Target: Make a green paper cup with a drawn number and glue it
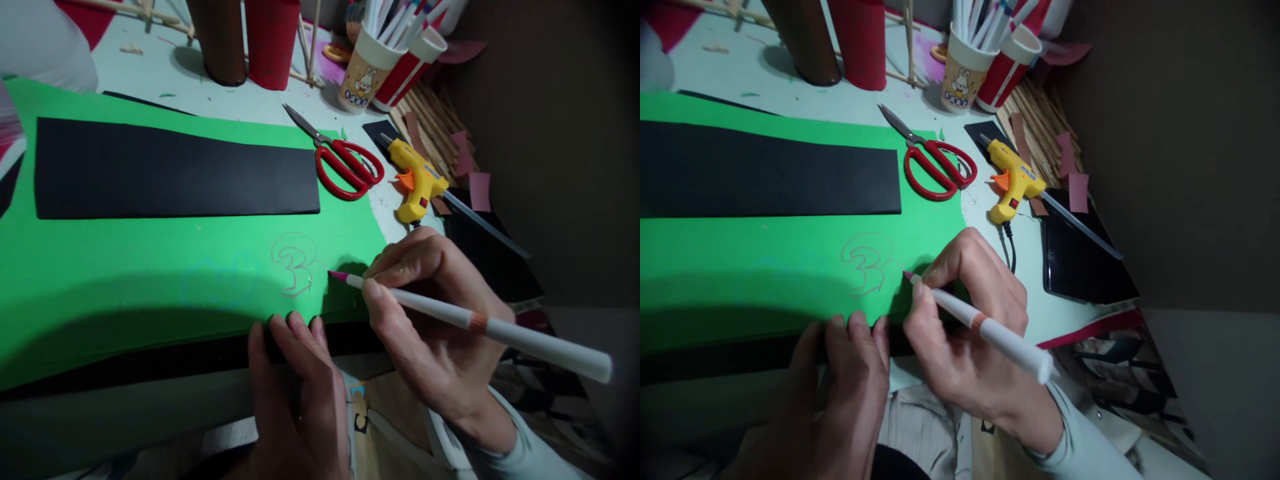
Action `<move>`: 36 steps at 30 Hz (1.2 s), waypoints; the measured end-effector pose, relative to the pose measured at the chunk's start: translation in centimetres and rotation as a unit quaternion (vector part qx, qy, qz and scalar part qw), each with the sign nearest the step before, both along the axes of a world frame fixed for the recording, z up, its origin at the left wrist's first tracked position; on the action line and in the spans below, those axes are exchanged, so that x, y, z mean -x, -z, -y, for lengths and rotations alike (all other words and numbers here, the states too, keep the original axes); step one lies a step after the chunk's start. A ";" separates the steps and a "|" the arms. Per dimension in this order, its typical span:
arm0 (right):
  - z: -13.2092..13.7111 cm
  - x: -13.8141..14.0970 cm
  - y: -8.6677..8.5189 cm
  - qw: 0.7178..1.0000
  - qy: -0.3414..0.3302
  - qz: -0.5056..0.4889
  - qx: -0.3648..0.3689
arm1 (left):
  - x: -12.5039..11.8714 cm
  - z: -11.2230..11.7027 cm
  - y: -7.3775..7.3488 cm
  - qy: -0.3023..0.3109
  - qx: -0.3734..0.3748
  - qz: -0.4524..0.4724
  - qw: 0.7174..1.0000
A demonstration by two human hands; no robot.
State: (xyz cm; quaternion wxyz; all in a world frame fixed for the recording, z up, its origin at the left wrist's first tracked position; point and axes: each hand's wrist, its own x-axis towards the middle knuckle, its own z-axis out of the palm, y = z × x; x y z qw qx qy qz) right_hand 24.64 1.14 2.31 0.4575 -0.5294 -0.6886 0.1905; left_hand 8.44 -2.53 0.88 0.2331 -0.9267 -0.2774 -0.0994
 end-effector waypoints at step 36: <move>1.7 2.7 -0.2 0.997 -0.049 -0.034 0.055 | 0.6 1.0 -0.2 0.008 -0.024 -0.139 0.990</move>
